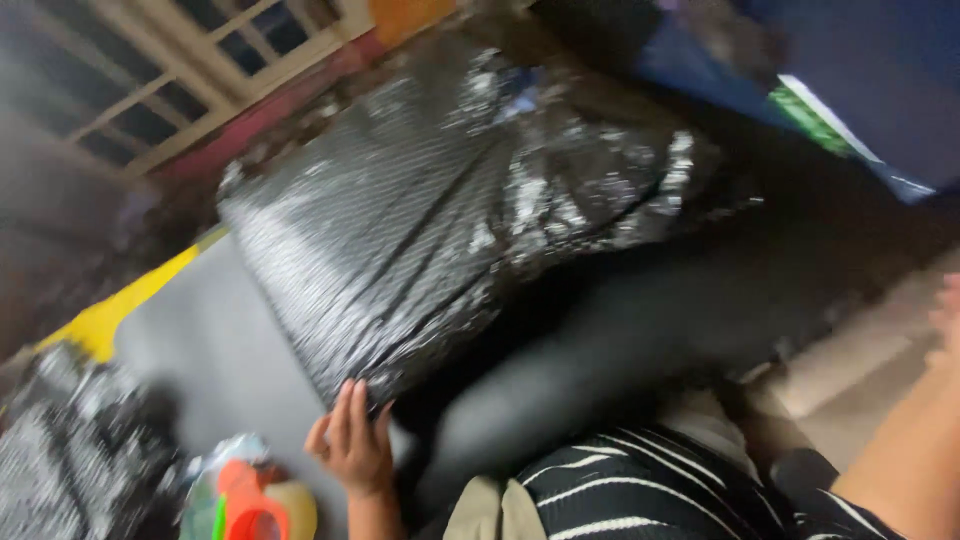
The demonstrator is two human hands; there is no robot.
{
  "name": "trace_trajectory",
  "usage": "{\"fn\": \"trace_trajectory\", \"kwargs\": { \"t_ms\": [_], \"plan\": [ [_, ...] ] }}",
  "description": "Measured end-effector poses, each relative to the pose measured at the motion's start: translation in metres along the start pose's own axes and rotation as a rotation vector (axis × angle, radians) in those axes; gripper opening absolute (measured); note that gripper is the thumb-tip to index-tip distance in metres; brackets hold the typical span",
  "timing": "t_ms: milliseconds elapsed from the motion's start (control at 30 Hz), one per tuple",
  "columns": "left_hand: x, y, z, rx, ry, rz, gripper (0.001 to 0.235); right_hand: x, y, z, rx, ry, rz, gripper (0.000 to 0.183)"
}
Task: The person wraps a large rectangular item in black bubble wrap on a table. They use a tape dispenser to apply clear tape, folding and smoothing the wrap to secure the package. The person repeatedly tapes and adjusts the bubble wrap to ensure the item is fully enclosed.
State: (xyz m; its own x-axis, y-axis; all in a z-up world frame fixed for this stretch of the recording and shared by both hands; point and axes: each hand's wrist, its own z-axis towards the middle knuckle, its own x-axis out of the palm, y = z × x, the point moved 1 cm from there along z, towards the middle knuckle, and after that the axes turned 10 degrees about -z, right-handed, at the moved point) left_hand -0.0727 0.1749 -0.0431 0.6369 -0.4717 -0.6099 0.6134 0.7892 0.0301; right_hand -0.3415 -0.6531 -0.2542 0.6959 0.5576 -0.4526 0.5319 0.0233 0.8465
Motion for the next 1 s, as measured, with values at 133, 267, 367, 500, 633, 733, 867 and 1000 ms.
{"fn": "trace_trajectory", "kwargs": {
  "t_ms": [133,267,367,500,633,733,867,1000],
  "plan": [
    [-0.001,-0.007,0.01,0.004,-0.074,0.064,0.046,0.021,-0.048,-0.032,0.317,0.09,0.297,0.064],
    [-0.003,-0.007,0.01,0.009,-0.079,0.079,0.048,0.054,0.047,-0.094,0.331,0.109,0.36,0.095],
    [0.002,-0.003,0.005,-0.013,-0.101,0.055,0.047,0.052,0.081,-0.107,0.47,-0.117,-0.001,0.031],
    [0.0,-0.003,0.009,-0.016,-0.092,0.055,0.044,0.062,0.075,-0.092,-0.214,-0.513,-0.041,0.011],
    [0.007,0.007,0.0,-0.044,-0.04,0.039,0.044,0.107,0.227,-0.174,-0.813,-0.558,-0.535,0.013],
    [0.005,0.007,-0.001,-0.043,-0.045,0.007,0.043,0.164,0.377,-0.288,-1.212,-0.126,-0.367,0.009],
    [0.006,0.013,-0.004,-0.018,-0.051,-0.084,0.037,0.247,0.472,-0.403,-1.634,0.803,0.107,0.011],
    [0.008,0.011,0.003,-0.01,-0.17,-0.08,0.041,0.36,0.45,-0.434,-1.786,0.833,0.029,0.014]
  ]
}}
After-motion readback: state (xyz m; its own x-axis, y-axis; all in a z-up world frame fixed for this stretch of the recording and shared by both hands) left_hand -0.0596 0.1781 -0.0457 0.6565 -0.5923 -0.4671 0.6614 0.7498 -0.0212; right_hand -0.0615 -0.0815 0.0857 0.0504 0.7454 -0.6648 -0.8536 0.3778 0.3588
